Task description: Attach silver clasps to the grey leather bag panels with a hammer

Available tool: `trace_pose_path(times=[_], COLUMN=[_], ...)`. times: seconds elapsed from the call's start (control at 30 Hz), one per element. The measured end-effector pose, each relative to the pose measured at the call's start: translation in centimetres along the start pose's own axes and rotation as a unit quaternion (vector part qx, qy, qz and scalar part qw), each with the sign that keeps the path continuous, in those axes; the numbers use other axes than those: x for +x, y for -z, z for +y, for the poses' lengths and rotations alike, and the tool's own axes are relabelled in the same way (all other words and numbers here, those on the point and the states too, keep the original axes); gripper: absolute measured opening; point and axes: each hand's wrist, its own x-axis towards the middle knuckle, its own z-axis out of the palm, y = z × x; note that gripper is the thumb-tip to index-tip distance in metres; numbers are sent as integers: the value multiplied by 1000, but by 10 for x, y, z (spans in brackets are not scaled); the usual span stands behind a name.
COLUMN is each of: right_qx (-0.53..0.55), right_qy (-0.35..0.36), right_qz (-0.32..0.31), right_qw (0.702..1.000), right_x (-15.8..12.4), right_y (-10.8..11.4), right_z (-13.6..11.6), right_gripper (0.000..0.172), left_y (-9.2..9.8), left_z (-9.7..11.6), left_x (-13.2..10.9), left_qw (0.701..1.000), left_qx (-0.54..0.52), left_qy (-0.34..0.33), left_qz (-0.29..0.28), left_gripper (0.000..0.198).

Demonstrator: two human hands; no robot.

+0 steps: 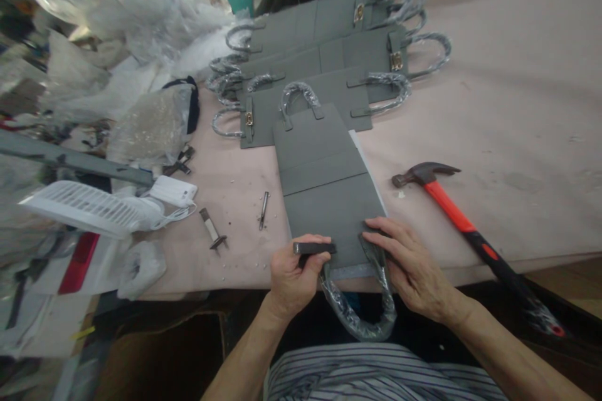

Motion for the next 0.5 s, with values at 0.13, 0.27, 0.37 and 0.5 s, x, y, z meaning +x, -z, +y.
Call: trace_pose_path(times=[0.13,0.27,0.37,0.5], right_qx=[1,0,1,3], right_qy=[-2,2,5,4], right_qz=[4,13,14,12], right_qw=[1000,1000,1000,1000], right_x=[0,1,1,0], right_y=[0,1,1,0], right_z=[-1,-2,-2,-1], right_gripper=[48,47,48,47], left_y=[-4,-5,-5,-7], left_z=[2,2,1,0], left_x=[2,1,0,2], left_qw=[1000,999,999,998], left_qx=[15,36,39,30], left_qy=[-16,-15,-24,-59], left_qz=[1,6,6,-4], left_gripper=[9,7,7,10])
